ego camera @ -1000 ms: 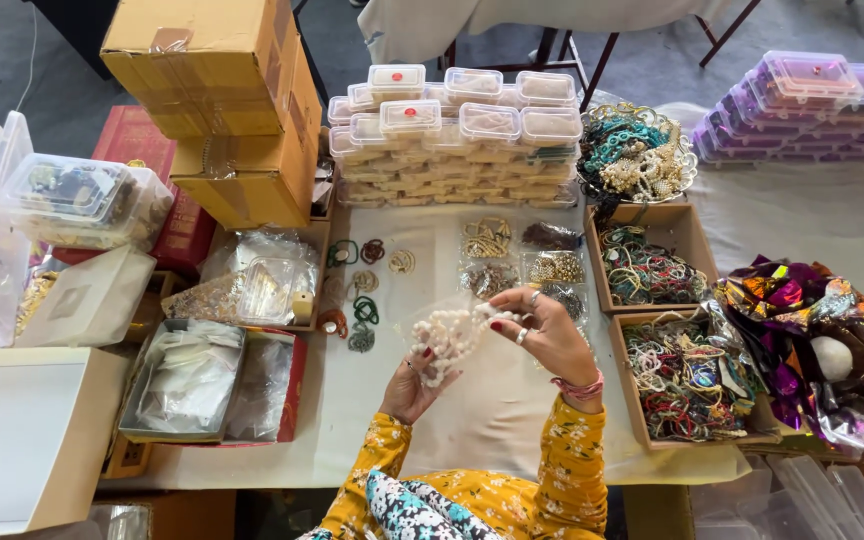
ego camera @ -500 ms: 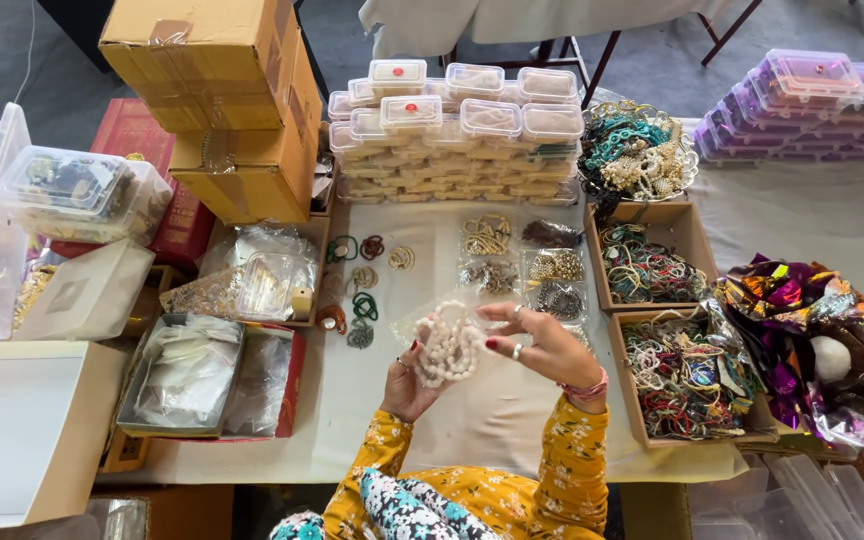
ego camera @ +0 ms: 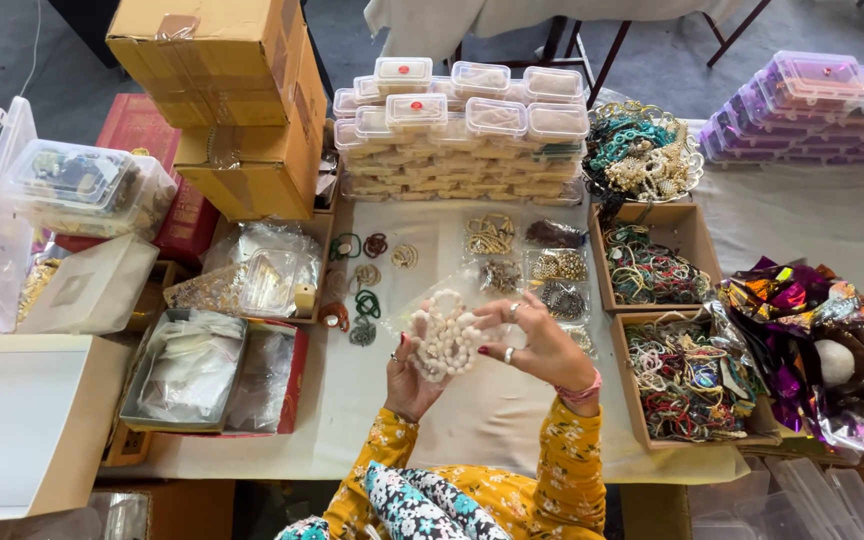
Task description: Sorting and packaging beads and jewelry items into small plastic bags.
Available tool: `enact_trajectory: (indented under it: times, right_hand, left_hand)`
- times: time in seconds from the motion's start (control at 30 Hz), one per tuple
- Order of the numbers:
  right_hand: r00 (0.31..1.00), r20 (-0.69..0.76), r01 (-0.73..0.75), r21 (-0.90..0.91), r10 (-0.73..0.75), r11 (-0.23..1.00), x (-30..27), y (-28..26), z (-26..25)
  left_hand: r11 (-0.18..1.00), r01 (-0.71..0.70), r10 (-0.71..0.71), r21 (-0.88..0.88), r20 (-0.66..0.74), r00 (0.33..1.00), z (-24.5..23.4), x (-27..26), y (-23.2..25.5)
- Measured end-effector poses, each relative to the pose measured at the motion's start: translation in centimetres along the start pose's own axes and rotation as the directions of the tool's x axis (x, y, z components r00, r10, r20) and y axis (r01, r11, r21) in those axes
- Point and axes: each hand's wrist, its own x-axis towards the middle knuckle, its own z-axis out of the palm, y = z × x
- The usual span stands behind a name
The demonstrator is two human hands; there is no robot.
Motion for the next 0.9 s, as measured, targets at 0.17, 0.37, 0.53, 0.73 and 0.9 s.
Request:
enact_trajectory:
  times: [0.17, 0.37, 0.53, 0.73, 0.9]
  right_hand:
    - [0.996, 0.063, 0.05, 0.094, -0.056, 0.994, 0.6, -0.1, 0.7]
    - [0.986, -0.167, -0.008, 0.059, 0.018, 0.998, -0.2, 0.6, 0.3]
    - [0.967, -0.252, 0.053, 0.061, -0.036, 0.997, 0.0, -1.8, -0.6]
    - [0.99, -0.138, 0.038, 0.011, -0.036, 0.999, -0.3, -2.7, -0.9]
    - [0.979, -0.202, 0.023, 0.135, 0.005, 0.991, -0.6, -3.1, -1.1]
  left_hand:
    - [0.996, 0.039, -0.041, 0.085, 0.024, 0.999, -2.0, -0.3, -0.6]
    - [0.995, 0.004, -0.002, 0.098, -0.019, 1.0, 0.1, 0.0, 0.1]
    - [0.999, -0.036, 0.037, 0.016, -0.036, 0.999, -1.6, 0.1, 0.0]
    - [0.995, -0.059, 0.059, 0.077, 0.0, 0.998, -1.0, 0.1, 0.2]
    - [0.98, -0.118, 0.154, 0.162, -0.233, 0.96, -3.9, 0.4, 1.4]
